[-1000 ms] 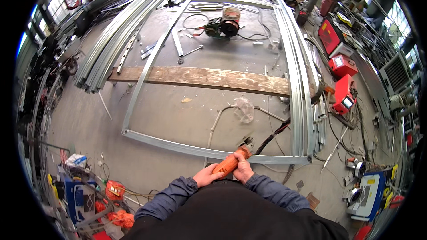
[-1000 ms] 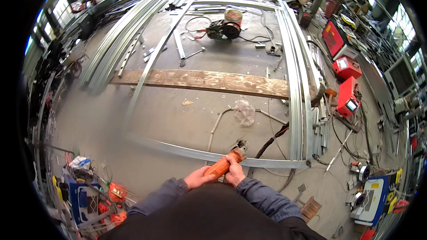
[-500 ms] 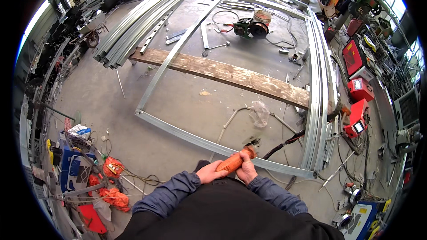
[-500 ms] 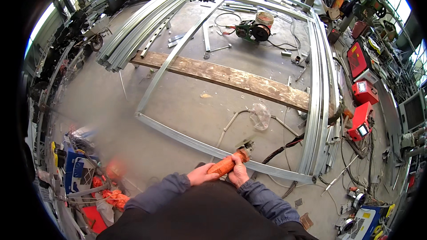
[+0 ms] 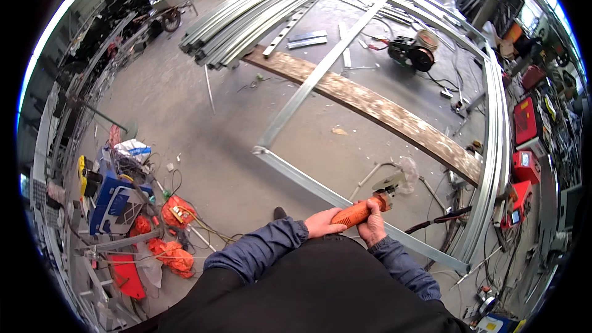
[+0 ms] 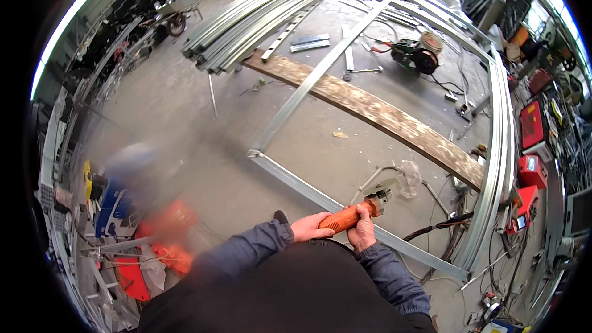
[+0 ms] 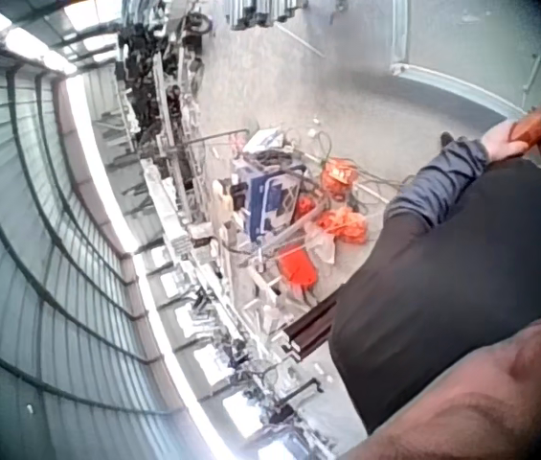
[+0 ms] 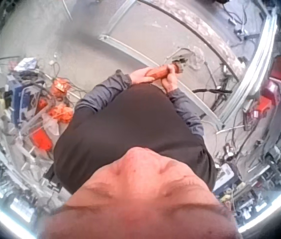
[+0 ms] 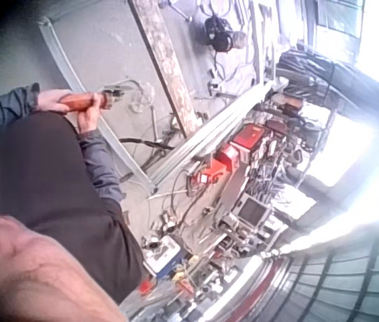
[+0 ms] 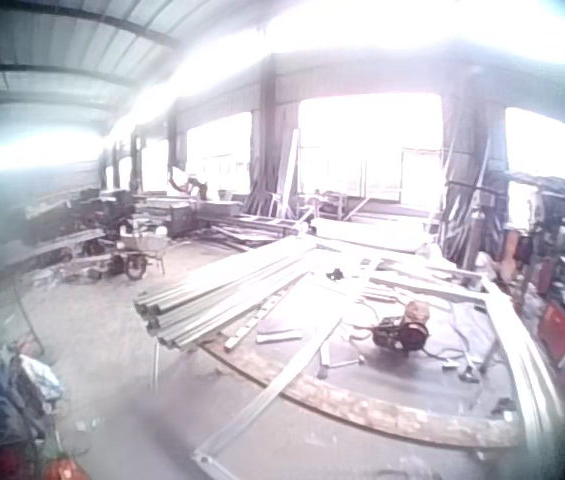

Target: The person uses an angle grinder to cut and grind metal frame components in a workshop. They measure and mark the metal with a square and marker, then cut along the marked lines, producing sparks. The person moves around the workspace to access different sections of the frame.

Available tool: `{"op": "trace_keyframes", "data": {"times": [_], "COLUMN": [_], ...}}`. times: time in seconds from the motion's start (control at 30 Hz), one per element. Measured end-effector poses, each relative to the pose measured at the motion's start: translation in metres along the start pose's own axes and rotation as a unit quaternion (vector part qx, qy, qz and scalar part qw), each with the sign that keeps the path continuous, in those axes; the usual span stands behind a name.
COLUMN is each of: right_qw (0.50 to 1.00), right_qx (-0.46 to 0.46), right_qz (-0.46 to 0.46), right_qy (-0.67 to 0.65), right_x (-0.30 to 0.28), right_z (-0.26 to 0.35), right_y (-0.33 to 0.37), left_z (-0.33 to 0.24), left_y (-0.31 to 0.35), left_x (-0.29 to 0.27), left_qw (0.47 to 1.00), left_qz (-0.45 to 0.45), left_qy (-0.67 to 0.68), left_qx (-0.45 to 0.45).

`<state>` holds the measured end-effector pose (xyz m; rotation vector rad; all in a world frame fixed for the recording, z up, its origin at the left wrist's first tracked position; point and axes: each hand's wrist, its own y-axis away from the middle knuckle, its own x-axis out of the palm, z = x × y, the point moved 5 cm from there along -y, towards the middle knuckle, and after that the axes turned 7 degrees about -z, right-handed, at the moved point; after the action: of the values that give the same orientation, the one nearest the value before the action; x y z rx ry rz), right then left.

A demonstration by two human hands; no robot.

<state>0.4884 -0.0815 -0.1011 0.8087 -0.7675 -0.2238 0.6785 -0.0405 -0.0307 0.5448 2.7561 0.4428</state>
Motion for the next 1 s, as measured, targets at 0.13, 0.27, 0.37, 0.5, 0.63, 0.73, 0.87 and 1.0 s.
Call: {"op": "trace_keyframes", "data": {"times": [0.13, 0.27, 0.37, 0.5, 0.63, 0.73, 0.87, 1.0], "right_qw": [0.998, 0.989, 0.987, 0.991, 0.992, 0.990, 0.982, 0.983], "right_qx": [0.022, 0.031, 0.015, -0.002, 0.080, 0.101, 0.135, 0.142], "right_qz": [0.020, 0.077, 0.075, 0.062, 0.054, 0.078, 0.121, 0.110], "right_qy": [0.062, 0.124, 0.142, 0.121, 0.087, 0.066, 0.059, 0.045], "right_x": [0.100, 0.195, 0.247, 0.280, 0.272, 0.278, 0.285, 0.300], "right_z": [-0.068, -0.105, -0.122, -0.141, -0.172, -0.184, -0.187, -0.182], "right_y": [-0.009, -0.019, -0.026, -0.035, -0.057, -0.067, -0.068, -0.045], "left_z": [0.047, 0.058, 0.054, 0.050, 0.059, 0.068, 0.066, 0.070], "left_y": [0.036, 0.052, 0.057, 0.053, 0.040, 0.035, 0.034, 0.040], "left_x": [-0.096, -0.174, -0.220, -0.243, -0.258, -0.277, -0.311, -0.340], "left_qw": [0.999, 0.996, 0.990, 0.963, 0.961, 0.956, 0.961, 0.974], "left_qz": [-0.028, -0.055, -0.109, -0.238, -0.210, -0.205, -0.174, -0.119], "left_qy": [0.022, 0.037, 0.020, -0.111, -0.145, -0.189, -0.207, -0.185], "left_qx": [-0.025, -0.067, -0.083, -0.060, -0.107, -0.090, -0.064, -0.053]}}
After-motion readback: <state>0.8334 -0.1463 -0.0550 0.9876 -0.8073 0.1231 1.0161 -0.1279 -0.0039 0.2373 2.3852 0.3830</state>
